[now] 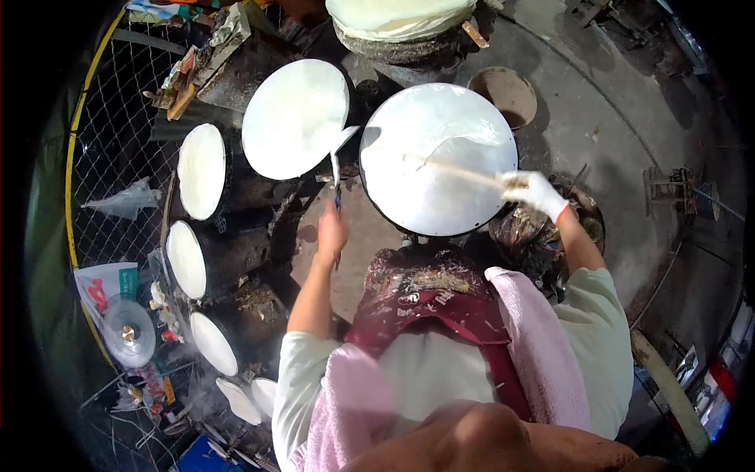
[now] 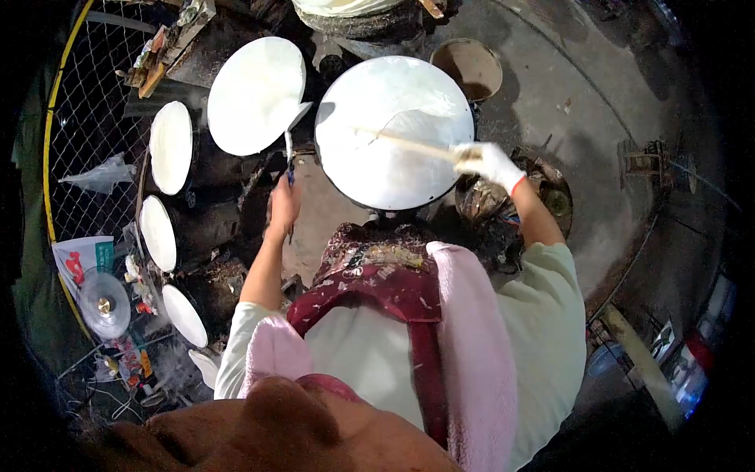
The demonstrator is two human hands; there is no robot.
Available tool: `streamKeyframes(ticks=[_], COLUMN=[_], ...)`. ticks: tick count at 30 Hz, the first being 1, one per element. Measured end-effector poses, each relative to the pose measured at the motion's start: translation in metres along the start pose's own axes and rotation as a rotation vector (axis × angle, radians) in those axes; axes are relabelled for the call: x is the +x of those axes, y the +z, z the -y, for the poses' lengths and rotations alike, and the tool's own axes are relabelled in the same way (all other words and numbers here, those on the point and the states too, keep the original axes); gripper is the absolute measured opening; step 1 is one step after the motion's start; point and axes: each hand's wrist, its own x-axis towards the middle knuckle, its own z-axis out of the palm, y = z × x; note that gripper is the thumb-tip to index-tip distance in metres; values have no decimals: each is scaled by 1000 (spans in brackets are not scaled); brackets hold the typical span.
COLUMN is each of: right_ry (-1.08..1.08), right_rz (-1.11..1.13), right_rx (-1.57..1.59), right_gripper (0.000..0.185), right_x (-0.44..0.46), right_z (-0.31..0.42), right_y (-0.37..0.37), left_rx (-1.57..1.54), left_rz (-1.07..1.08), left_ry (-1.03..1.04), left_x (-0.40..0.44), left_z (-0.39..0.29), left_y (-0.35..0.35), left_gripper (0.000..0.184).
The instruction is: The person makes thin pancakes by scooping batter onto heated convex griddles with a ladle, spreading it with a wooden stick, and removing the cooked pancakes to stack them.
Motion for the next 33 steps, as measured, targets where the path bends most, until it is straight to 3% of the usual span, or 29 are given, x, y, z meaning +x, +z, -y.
streamKeyframes(ticks=[2,3,6,7,8,11,12,14,17,18,19,20,22,26,30,33], right_ry=[-99,-53,-202,7,-29,135,0,28,115,276,322,366,240,121,127,47], right_rz=[-229,-144,31,101,125,192,147,87,-46,4,22,39,-127,-134,-443,-819], right_rx=[45,6,19,133,205,84,174,124,530,818,842,863,940,1062,807,584], right_gripper=[42,42,41,41,42,46,48,48,40,31,27,25,24,25,31,31], right_x=[29,37,49,39,43,-6,-17,-58,-104,-123,-112,-96,-61,22,92,82], right_z=[-26,-19,-10,0,-24,-18,-44,-46,-54,-24,-37,-48,-7,72,78,52], right_y=[-11,-13,14,19,28,37,45,55,101,121,147,170,227,322,388,403], left_rx=[45,105,280,328,374,390,418,326,100,15,-66,-127,-246,-351,-442,-480], left_rz=[114,124,162,185,209,198,336,380,485,521,547,488,378,-77,-157,-21], left_ry=[-45,6,114,122,131,222,116,170,169,178,139,151,166,193,166,1], left_x=[14,15,6,-7,-20,-75,-95,-132,-154,-151,-143,-136,-127,-117,-127,-149], left_z=[-13,-14,-11,-7,-3,1,-12,4,-5,-9,-10,-12,-10,17,71,113], left_y=[1,2,-3,-7,-11,-26,-35,-18,-8,-10,-16,-26,-51,-100,-123,-130], left_gripper=[21,20,20,20,20,18,17,16,17,18,17,16,14,19,18,20])
